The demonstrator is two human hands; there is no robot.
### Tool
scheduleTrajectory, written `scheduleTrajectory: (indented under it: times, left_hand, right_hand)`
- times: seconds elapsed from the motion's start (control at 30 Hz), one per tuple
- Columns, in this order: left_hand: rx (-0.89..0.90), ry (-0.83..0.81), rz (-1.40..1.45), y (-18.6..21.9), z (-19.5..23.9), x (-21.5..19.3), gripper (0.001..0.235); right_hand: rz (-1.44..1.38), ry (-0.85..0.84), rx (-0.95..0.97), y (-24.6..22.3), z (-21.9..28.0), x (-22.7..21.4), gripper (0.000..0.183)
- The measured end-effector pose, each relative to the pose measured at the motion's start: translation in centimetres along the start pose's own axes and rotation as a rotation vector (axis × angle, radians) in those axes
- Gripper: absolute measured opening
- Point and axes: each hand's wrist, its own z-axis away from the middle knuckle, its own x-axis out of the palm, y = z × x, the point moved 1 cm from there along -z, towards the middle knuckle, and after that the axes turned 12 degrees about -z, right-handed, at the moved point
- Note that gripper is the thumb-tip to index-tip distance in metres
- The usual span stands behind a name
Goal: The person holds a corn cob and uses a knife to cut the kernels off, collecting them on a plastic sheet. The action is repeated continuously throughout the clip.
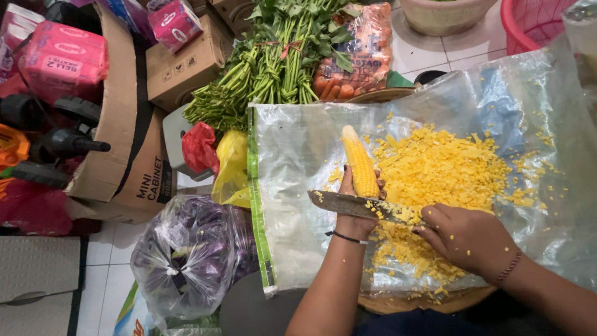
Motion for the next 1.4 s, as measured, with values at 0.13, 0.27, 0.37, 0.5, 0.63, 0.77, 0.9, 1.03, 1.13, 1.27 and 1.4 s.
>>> scheduleTrajectory:
  times: [0.13,0.27,0.37,0.5,0.63,0.77,0.9,1.03,1.13,1.27,1.4]
  left_hand:
    - [-0.020,0.022,-0.009,-0.1,0.1,0.2,0.050]
    - [-0.005,0.044,-0.056,-0.9,0.1,0.4,0.052]
    - [0.017,0.049,-0.112,-2.4,0.2,0.5,0.047]
    - [0.062,0.099,-0.140,-4.2,0.0,0.0,0.044]
    - [0.047,0.072,-0.111,-5.7,0.1,-0.6,0.042]
    - [0.020,0.062,-0.100,-6.1,0.1,-0.4,0.042]
    - [0.060,0.142,-0.096,-4.0,0.1,-0.4,0.039]
    - [0.025,0.134,-0.122,-4.6,0.4,-0.3,0.039]
    - [0.020,0.125,-0.136,-6.3,0.6,-0.2,0.037]
    - [0.021,0.073,-0.149,-6.8,0.6,-0.1,0.034]
    - [0.012,0.221,-0.154,-4.8,0.3,-0.2,0.035]
  right_hand:
    - [0.003,-0.017,0.006,0.1,-0.2,-0.2,0.024]
    - [-0.007,-0.012,-0.012,-0.1,-0.2,-0.2,0.024]
    - [0.024,-0.034,-0.010,-0.1,-0.4,0.1,0.024]
    - [0.022,-0.029,0.013,0.1,-0.4,0.5,0.024]
    - [0.018,-0.008,0.015,0.4,-0.6,0.8,0.022]
    - [0.017,-0.062,0.079,0.8,-0.6,0.8,0.023]
    - [0.001,-0.055,0.096,0.9,-0.4,0.4,0.025]
    - [-0.022,-0.036,0.094,1.3,-0.5,0.5,0.025]
    - [-0.015,-0.008,0.070,1.6,-0.8,0.8,0.025]
    - [0.009,-0.021,0.069,2.0,-0.8,1.0,0.026]
    - [0.006,-0.028,0.115,2.2,-0.6,0.8,0.025]
